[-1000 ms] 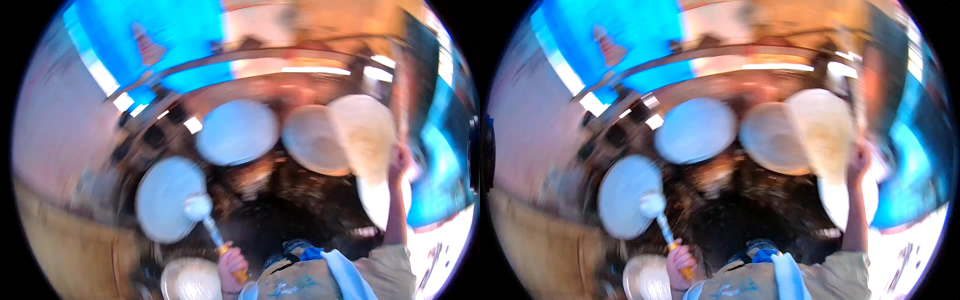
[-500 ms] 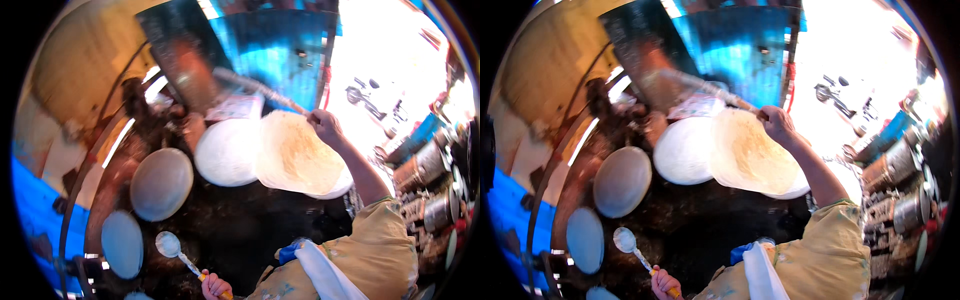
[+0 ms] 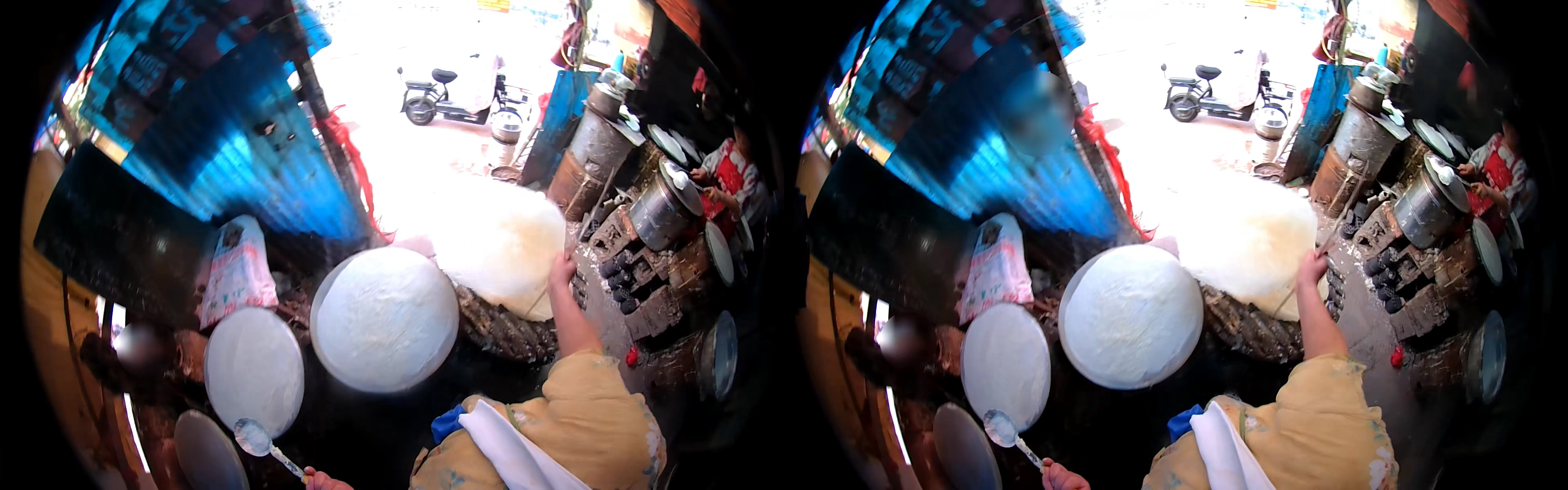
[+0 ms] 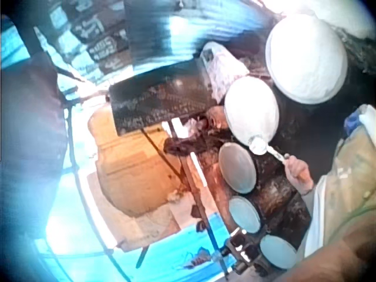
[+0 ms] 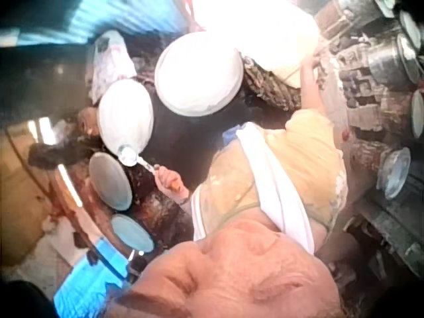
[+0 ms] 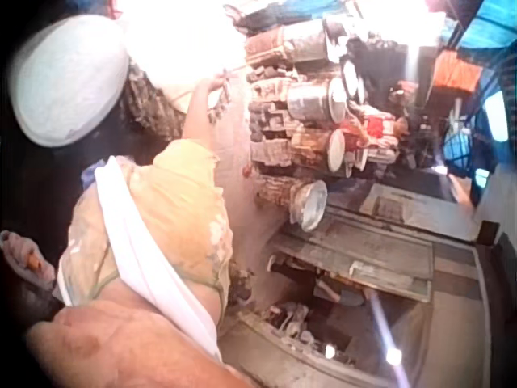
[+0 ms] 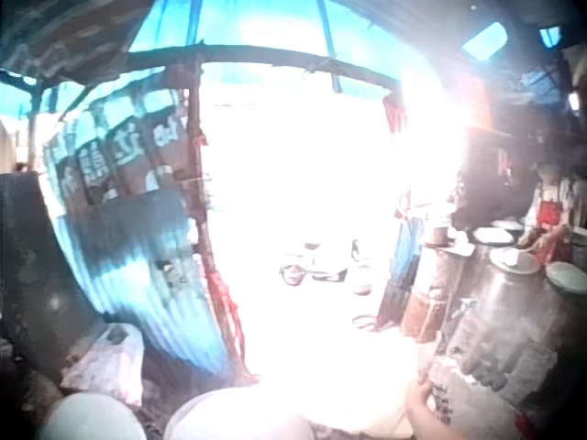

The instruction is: The person ladles batter onto several round heated surfaces and spreads it into thin crepes using a wooden tool. They flip the crepes and stack them on a nearby surface while continuing to cook more.

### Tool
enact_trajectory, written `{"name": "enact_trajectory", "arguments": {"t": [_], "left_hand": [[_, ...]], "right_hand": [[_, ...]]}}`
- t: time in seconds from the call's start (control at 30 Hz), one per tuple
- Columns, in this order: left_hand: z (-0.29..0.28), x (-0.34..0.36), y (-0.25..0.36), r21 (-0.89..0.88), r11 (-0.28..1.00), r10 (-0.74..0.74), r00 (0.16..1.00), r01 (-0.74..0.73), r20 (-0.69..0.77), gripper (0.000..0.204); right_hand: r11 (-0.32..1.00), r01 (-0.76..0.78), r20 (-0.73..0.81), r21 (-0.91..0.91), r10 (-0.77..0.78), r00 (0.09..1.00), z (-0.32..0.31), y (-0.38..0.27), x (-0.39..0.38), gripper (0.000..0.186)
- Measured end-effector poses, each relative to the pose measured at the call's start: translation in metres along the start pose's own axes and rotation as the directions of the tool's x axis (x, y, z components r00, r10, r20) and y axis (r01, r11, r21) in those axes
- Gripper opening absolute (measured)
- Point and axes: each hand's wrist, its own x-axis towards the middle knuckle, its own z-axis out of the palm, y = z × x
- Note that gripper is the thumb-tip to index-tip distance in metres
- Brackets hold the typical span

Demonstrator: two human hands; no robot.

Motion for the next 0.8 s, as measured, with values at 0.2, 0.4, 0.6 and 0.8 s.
{"name": "enact_trajectory", "arguments": {"t": [0.2, 0.4, 0.6, 0.8], "left_hand": [[0.004, 0.057, -0.044, 0.216, 0.968, -0.147, 0.986, 0.127, 0.08, 0.014], [0.003, 0.072, -0.082, 0.168, 0.976, -0.149, 0.987, 0.137, 0.059, 0.014], [-0.02, 0.035, -0.052, -0.006, 0.999, 0.054, 0.983, -0.054, 0.176, 0.018], [-0.064, -0.061, 0.013, 0.029, 0.969, 0.228, 0.938, -0.244, 0.261, 0.014]], "right_hand": [[0.815, -0.49, -0.387, -0.31, 0.362, 0.848, -0.052, 0.077, -0.089, 0.027], [0.783, -0.45, -0.323, -0.431, 0.332, 0.886, -0.065, 0.102, -0.097, 0.028], [0.697, -0.329, -0.175, -0.637, 0.285, 0.942, -0.078, 0.107, -0.075, 0.024], [0.892, -0.336, 0.447, -0.302, 0.444, 0.776, 0.029, 0.019, -0.126, 0.019]]}}
